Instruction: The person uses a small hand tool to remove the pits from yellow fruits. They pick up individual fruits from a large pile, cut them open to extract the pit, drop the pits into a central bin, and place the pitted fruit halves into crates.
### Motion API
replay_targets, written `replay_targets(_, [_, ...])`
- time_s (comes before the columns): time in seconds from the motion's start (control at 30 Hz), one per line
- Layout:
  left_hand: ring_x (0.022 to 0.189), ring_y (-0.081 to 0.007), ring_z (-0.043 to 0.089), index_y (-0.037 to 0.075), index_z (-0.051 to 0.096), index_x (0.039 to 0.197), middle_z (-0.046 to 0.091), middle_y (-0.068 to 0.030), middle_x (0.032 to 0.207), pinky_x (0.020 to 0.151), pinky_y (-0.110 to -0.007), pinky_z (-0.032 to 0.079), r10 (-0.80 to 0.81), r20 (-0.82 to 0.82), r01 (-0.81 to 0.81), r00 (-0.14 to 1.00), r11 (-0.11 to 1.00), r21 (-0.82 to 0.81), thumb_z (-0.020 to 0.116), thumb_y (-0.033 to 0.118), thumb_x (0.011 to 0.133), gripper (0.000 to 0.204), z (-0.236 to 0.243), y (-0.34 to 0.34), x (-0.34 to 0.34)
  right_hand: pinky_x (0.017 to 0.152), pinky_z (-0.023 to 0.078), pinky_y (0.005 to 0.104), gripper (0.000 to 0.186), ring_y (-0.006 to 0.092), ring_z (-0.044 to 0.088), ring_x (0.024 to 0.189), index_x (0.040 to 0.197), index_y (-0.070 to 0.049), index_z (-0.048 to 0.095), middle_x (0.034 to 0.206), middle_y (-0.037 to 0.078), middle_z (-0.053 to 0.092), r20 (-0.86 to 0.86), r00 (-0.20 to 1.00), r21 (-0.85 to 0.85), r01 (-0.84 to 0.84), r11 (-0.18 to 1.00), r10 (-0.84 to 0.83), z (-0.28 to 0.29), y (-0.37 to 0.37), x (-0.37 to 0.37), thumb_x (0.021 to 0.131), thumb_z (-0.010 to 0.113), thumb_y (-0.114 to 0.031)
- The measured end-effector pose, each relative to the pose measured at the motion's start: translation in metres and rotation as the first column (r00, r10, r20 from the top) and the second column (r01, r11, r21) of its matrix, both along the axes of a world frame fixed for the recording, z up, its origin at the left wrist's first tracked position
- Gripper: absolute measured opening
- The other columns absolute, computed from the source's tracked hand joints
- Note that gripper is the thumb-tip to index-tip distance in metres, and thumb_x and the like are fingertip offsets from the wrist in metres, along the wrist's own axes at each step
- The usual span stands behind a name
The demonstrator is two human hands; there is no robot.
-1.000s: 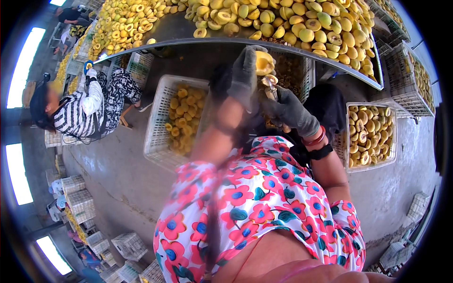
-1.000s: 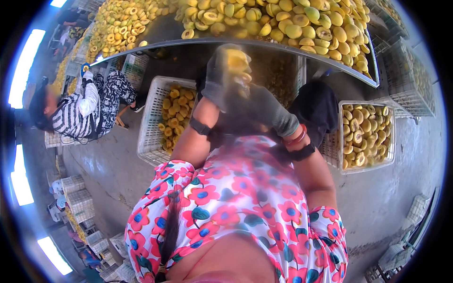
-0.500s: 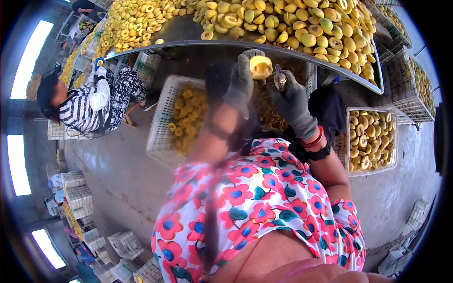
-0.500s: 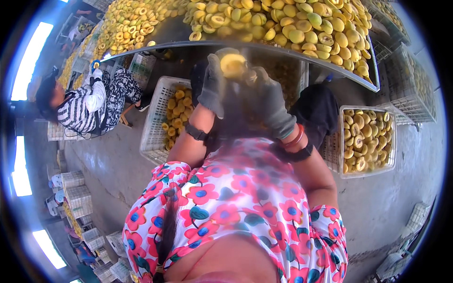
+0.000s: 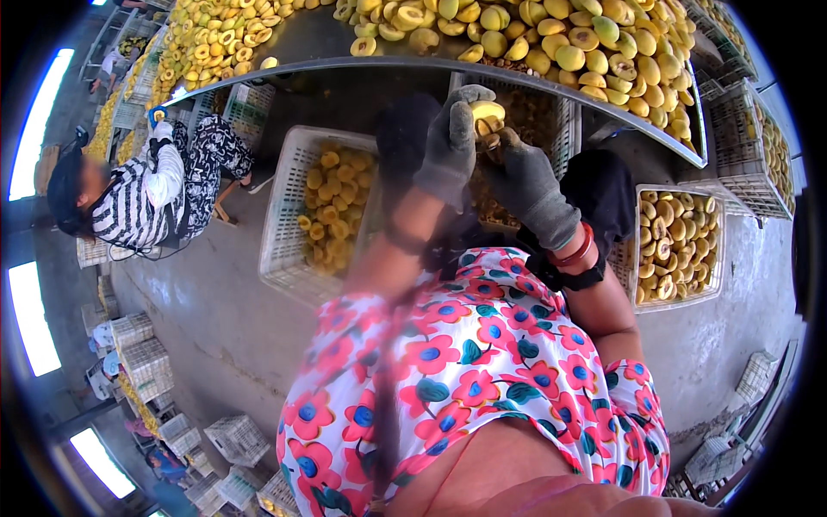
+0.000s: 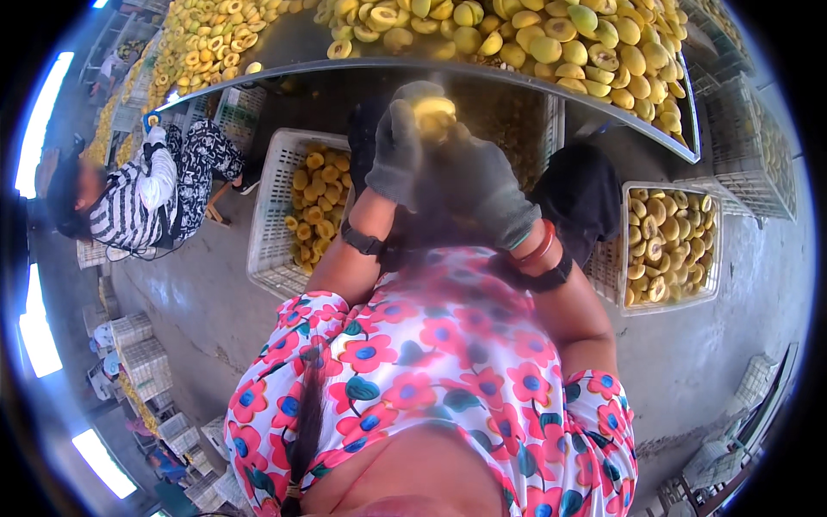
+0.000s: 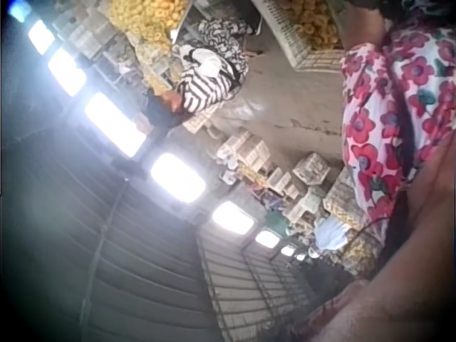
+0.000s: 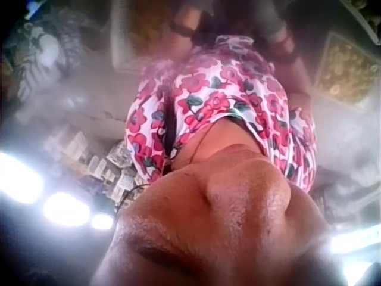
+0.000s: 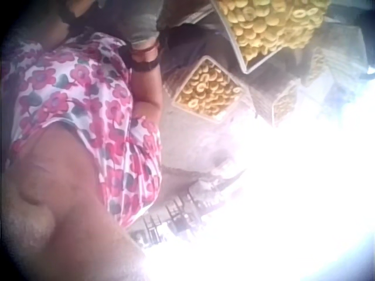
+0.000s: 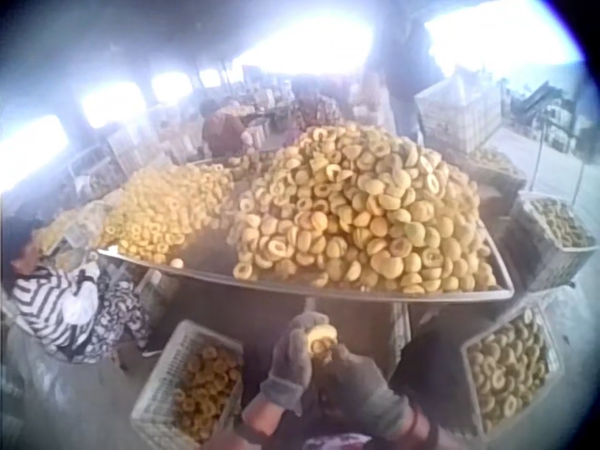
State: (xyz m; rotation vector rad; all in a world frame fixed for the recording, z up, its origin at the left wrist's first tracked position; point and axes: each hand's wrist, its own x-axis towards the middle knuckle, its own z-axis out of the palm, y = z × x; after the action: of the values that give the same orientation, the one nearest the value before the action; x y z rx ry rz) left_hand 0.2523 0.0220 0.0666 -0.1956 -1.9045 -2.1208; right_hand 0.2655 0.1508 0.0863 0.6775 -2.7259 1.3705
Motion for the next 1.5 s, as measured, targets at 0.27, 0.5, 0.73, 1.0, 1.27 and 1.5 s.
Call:
replay_targets(0.27, [0.079,-0.0129,0.057,0.003,0.058,0.097,0.06,-0.0042,0.089,0.071,-0.027,0.048,-0.096,0.06,0.091,0.994,0.993,0.082,0.042,0.053,0.089,0.053,-0.003,-0.001,-0.003,0.059,0.046,0.044,0.025,0.0404,0.057,0.072,0.098,-0.003,0.056,0.074,0.023,0.059,-0.024,0.945,0.16,-0.318,0.935,0.326,0.001,0.012,-0.007,0.08,0.058,-0.021])
replay_targets(0.5, [0.07,-0.0154,0.06,0.004,0.055,0.095,0.06,-0.007,0.084,0.061,-0.025,0.05,0.08,-0.002,-0.08,0.997,0.996,0.033,0.032,0.053,0.091,0.054,0.021,-0.016,-0.013,0.051,0.046,0.046,0.021,0.0372,0.059,0.062,0.093,-0.004,0.053,0.068,0.019,0.06,0.022,0.985,0.407,-0.164,0.898,0.17,-0.005,0.016,0.007,0.082,0.051,-0.022])
replay_targets(0.73, [0.077,-0.0251,0.063,0.008,0.055,0.095,0.062,-0.0113,0.085,0.062,-0.036,0.05,0.629,-0.088,-0.588,0.773,0.656,-0.474,0.038,0.049,0.091,0.045,0.0,-0.142,-0.01,0.049,0.046,0.0357,0.015,0.0269,0.06,0.062,0.087,-0.004,0.057,0.066,0.013,0.058,-0.189,0.956,0.563,-0.081,0.822,0.223,-0.018,0.023,0.006,0.081,0.051,-0.017])
replay_targets(1.0, [0.105,-0.032,0.053,0.006,0.054,0.111,0.057,-0.0169,0.112,0.09,-0.04,0.041,0.661,-0.236,-0.418,0.712,0.129,-0.899,0.049,0.047,0.084,0.05,-0.016,-0.203,-0.054,0.051,0.048,0.041,0.017,0.033,0.06,0.061,0.096,-0.006,0.05,0.069,0.017,0.06,-0.077,0.997,0.205,0.007,0.979,0.009,-0.038,0.019,-0.012,0.085,0.051,-0.018])
replay_targets(1.27, [0.11,-0.0308,0.053,0.006,0.054,0.117,0.054,-0.016,0.12,0.091,-0.041,0.042,0.708,0.227,0.018,0.669,0.289,-0.957,0.051,0.05,0.08,0.057,-0.045,-0.174,-0.21,0.058,0.048,0.0452,0.027,0.0371,0.059,0.066,0.107,-0.009,0.05,0.09,0.02,0.057,0.014,0.999,0.458,-0.038,0.888,0.035,-0.086,0.028,-0.029,0.081,0.05,-0.015])
replay_targets(1.5, [0.112,-0.0291,0.052,0.008,0.043,0.128,0.053,-0.015,0.123,0.089,-0.038,0.044,0.726,0.345,0.14,0.594,0.329,-0.934,0.058,0.045,0.077,0.065,-0.064,-0.163,-0.253,0.056,0.046,0.0471,0.024,0.0431,0.057,0.068,0.088,0.002,0.051,0.069,0.025,0.057,0.124,0.988,0.305,0.047,0.951,-0.088,-0.083,0.025,-0.025,0.078,0.059,-0.017])
